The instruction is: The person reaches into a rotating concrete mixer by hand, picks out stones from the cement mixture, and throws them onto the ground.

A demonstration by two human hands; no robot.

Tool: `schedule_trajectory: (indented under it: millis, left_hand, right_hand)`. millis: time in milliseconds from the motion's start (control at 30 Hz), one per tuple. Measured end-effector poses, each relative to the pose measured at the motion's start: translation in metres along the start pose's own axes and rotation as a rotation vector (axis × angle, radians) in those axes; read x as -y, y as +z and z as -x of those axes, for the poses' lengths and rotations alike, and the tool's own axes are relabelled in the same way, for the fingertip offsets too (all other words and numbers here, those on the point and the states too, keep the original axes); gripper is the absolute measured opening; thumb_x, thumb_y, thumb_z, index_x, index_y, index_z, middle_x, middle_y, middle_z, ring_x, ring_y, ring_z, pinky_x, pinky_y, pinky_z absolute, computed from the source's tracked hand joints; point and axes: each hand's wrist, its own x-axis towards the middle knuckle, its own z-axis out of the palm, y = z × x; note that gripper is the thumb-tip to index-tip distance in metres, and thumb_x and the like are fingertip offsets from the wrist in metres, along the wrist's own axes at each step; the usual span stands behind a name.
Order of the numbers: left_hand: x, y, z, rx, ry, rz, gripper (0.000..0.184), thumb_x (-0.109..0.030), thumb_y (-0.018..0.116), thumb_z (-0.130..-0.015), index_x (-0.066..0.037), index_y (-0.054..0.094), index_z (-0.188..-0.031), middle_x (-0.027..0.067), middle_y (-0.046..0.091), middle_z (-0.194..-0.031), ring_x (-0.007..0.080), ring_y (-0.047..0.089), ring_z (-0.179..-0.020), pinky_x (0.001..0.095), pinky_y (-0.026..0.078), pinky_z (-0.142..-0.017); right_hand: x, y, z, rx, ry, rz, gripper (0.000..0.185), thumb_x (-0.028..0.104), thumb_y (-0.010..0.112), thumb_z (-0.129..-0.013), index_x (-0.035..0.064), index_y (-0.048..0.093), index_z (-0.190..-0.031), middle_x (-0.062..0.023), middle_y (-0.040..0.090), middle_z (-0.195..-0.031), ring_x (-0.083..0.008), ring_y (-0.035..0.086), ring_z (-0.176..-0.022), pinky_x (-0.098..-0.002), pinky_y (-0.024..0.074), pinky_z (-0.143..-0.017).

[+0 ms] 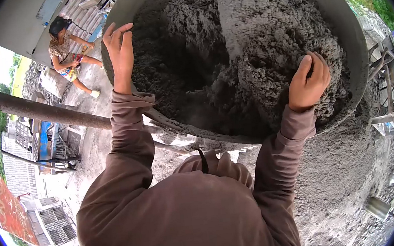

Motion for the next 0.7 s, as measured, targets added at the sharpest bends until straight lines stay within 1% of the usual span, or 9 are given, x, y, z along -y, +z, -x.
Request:
schedule_trajectory:
  millis: [133, 267, 333, 400, 433, 467, 533, 567, 700]
  left_hand:
    - [0.041, 0.018, -0.009, 0.124, 0.049, -0.1, 0.02, -0.021, 0.061, -0.086, -0.013, 0.072, -0.1, 0.0227, 0.049, -0.128, 0.0341, 0.041, -0.126, 0.0422, 0.035, -0.104]
    - [0.065, 0.06, -0.025, 0.384, -0.088, 0.111, 0.02, -0.022, 0.061, -0.086, -0.012, 0.072, -0.1, 0.0232, 0.052, -0.125, 0.0339, 0.042, -0.126, 0.0417, 0.037, -0.103]
    - [0.088, 0.095, -0.014, 0.52, -0.092, 0.08, 0.021, -0.024, 0.061, -0.086, -0.011, 0.072, -0.098, 0.021, 0.052, -0.127, 0.0361, 0.042, -0.126, 0.0424, 0.039, -0.102]
    - [0.096, 0.12, 0.022, 0.573, -0.005, -0.101, 0.028, -0.026, 0.055, -0.091, -0.006, 0.068, -0.107, 0.0163, 0.055, -0.125, 0.0328, 0.047, -0.12, 0.0402, 0.043, -0.097]
    - [0.094, 0.126, 0.037, 0.791, -0.083, -0.386, 0.036, -0.028, 0.053, -0.091, -0.014, 0.062, -0.123, 0.016, 0.04, -0.141, 0.0354, 0.042, -0.128, 0.0418, 0.041, -0.103]
    - [0.085, 0.122, 0.044, 0.807, -0.1, -0.368, 0.036, -0.028, 0.053, -0.091, -0.014, 0.062, -0.123, 0.016, 0.04, -0.141, 0.0354, 0.042, -0.128, 0.0418, 0.041, -0.103]
    - [0.065, 0.118, 0.044, 1.378, 0.007, -0.549, 0.043, -0.029, 0.05, -0.093, -0.021, 0.053, -0.135, 0.0136, 0.031, -0.148, 0.0368, 0.039, -0.132, 0.0433, 0.039, -0.106]
    - [0.06, 0.118, 0.047, 1.388, 0.021, -0.474, 0.044, -0.029, 0.046, -0.094, -0.019, 0.05, -0.137, 0.0134, 0.031, -0.147, 0.0368, 0.038, -0.132, 0.0444, 0.039, -0.107]
    - [0.047, 0.119, 0.055, 1.44, 0.042, -0.457, 0.044, -0.027, 0.042, -0.095, -0.014, 0.049, -0.137, 0.0128, 0.031, -0.147, 0.035, 0.043, -0.129, 0.0438, 0.04, -0.106]
  right_hand:
    - [0.011, -0.001, 0.002, -0.016, -0.007, 0.029, 0.02, 0.019, 0.058, -0.092, 0.0021, 0.069, -0.094, -0.013, 0.068, -0.098, -0.0318, 0.062, -0.09, -0.0439, 0.0447, -0.087]
    - [0.006, 0.004, 0.012, 0.35, 0.057, 0.06, 0.02, 0.025, 0.059, -0.09, 0.0071, 0.068, -0.088, -0.0103, 0.069, -0.082, -0.0321, 0.063, -0.078, -0.046, 0.0446, -0.082]
    - [0.012, 0.005, 0.018, 0.639, 0.198, 0.019, 0.02, 0.025, 0.06, -0.09, 0.0075, 0.067, -0.085, -0.0094, 0.067, -0.077, -0.0309, 0.063, -0.072, -0.0484, 0.0437, -0.08]
    - [0.006, 0.012, 0.032, 0.735, 0.133, 0.002, 0.019, 0.025, 0.06, -0.09, 0.0077, 0.067, -0.085, -0.0094, 0.066, -0.074, -0.0307, 0.062, -0.07, -0.0469, 0.0447, -0.077]
    - [0.004, 0.013, 0.036, 0.825, 0.068, -0.024, 0.019, 0.025, 0.061, -0.09, 0.0078, 0.067, -0.084, -0.0095, 0.065, -0.072, -0.0304, 0.061, -0.067, -0.0454, 0.0457, -0.074]
    - [0.009, 0.012, 0.035, 0.844, 0.068, -0.003, 0.019, 0.025, 0.061, -0.09, 0.0078, 0.067, -0.084, -0.0095, 0.065, -0.072, -0.0304, 0.061, -0.067, -0.0454, 0.0457, -0.074]
    - [0.021, 0.013, 0.029, 0.904, 0.18, -0.06, 0.02, 0.025, 0.062, -0.089, 0.0059, 0.065, -0.083, -0.0119, 0.063, -0.069, -0.031, 0.061, -0.062, -0.0406, 0.0462, -0.062]
    - [0.021, 0.013, 0.028, 0.871, 0.181, -0.034, 0.022, 0.026, 0.062, -0.09, 0.0042, 0.065, -0.084, -0.0138, 0.061, -0.067, -0.0307, 0.061, -0.061, -0.0372, 0.0445, -0.055]
    - [0.008, 0.019, 0.02, 0.859, 0.265, -0.045, 0.023, 0.027, 0.061, -0.091, 0.0044, 0.067, -0.089, -0.0132, 0.06, -0.064, -0.0268, 0.061, -0.059, -0.0348, 0.0454, -0.057]
